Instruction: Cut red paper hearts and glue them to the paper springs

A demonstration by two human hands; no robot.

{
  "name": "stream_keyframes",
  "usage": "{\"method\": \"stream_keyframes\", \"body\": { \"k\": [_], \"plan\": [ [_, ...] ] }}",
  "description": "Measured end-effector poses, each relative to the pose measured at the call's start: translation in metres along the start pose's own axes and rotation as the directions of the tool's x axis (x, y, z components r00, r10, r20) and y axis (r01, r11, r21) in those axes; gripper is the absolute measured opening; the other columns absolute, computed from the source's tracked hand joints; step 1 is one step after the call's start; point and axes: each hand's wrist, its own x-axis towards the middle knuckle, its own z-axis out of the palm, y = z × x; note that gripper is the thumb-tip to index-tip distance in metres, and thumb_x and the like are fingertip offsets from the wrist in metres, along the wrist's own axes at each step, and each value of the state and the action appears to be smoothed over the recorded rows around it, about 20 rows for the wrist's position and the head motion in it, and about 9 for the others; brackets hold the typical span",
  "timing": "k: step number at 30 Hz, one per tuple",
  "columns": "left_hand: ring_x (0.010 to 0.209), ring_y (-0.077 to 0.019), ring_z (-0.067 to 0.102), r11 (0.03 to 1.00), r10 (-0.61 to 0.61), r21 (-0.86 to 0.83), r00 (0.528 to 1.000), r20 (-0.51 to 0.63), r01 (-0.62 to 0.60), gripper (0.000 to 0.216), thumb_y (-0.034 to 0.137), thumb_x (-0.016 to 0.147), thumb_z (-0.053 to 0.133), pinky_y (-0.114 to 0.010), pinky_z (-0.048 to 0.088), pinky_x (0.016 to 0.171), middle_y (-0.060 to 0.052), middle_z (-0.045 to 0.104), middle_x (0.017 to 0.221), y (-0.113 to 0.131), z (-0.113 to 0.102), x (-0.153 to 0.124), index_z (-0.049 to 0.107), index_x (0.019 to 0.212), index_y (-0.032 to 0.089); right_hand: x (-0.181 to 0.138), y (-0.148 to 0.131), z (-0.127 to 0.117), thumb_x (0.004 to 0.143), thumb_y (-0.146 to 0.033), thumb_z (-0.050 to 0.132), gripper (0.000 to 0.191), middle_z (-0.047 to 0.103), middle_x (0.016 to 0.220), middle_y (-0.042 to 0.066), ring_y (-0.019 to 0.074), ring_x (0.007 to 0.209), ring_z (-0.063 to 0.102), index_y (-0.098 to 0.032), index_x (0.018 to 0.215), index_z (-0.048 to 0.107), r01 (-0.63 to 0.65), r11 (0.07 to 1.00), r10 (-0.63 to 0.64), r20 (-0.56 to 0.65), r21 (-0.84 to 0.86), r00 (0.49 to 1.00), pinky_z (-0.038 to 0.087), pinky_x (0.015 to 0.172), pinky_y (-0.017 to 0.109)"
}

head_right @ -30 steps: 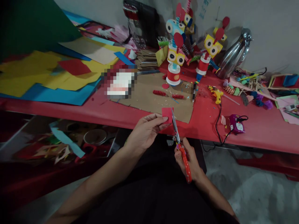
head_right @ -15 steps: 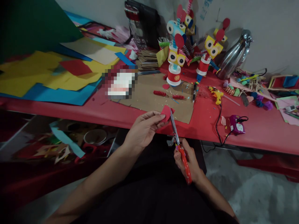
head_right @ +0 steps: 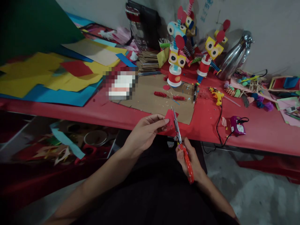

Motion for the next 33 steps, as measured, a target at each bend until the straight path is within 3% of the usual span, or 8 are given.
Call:
{"method": "stream_keyframes", "body": {
  "k": [5,19,24,28,33],
  "plan": [
    [0.052,-0.0103,0.062,0.999,-0.036,-0.006,0.999,0.032,0.037,0.028,0.03,0.054,0.095,-0.022,0.05,0.053,0.001,0.068,0.064,0.001,-0.001,0.0,0.072,0.066,0.019,-0.001,-0.001,-0.001,0.095,-0.073,0.049,0.048,0.044,0.075,-0.005,0.0079,0.053,0.03,-0.024,0.092,0.047,-0.012,1.0,0.012,0.006,-0.008,1.0,0.026,0.044,0.024],
    [0.059,-0.0101,0.065,0.995,0.092,0.024,0.996,0.013,-0.092,0.029,0.019,0.056,0.089,-0.023,0.055,0.062,0.005,0.065,0.066,0.007,-0.01,0.006,0.07,0.079,0.017,-0.005,-0.004,-0.015,0.096,-0.069,0.053,0.045,0.042,0.074,-0.006,0.005,0.048,0.026,-0.023,0.1,0.052,-0.047,0.998,0.044,0.095,0.032,0.995,0.023,0.04,0.021],
    [0.062,-0.0108,0.064,0.991,0.121,0.063,0.992,0.019,-0.122,0.026,0.02,0.058,0.087,-0.024,0.054,0.064,0.003,0.068,0.068,0.01,-0.012,0.007,0.07,0.077,0.018,-0.005,-0.007,-0.021,0.098,-0.067,0.05,0.046,0.042,0.074,-0.006,0.0054,0.048,0.027,-0.023,0.112,0.055,-0.044,0.999,0.047,0.129,-0.025,0.991,0.023,0.04,0.021],
    [0.064,-0.0116,0.064,0.987,0.124,0.099,0.992,0.02,-0.125,0.023,0.021,0.059,0.086,-0.025,0.055,0.065,0.001,0.07,0.072,0.013,-0.011,0.007,0.074,0.079,0.018,-0.005,-0.009,-0.025,0.098,-0.067,0.05,0.046,0.042,0.074,-0.005,0.0057,0.048,0.028,-0.023,0.108,0.056,-0.038,0.997,0.047,0.148,-0.068,0.988,0.022,0.04,0.021],
    [0.062,-0.0103,0.064,0.984,0.152,0.09,0.988,0.01,-0.152,0.022,0.018,0.059,0.086,-0.023,0.052,0.063,0.002,0.067,0.065,0.016,-0.011,0.008,0.071,0.076,0.017,-0.004,-0.015,-0.027,0.094,-0.073,0.051,0.057,0.042,0.071,-0.006,0.0064,0.048,0.028,-0.021,0.119,0.057,-0.07,0.992,0.085,0.152,-0.103,0.985,0.022,0.04,0.022]
  ]
}}
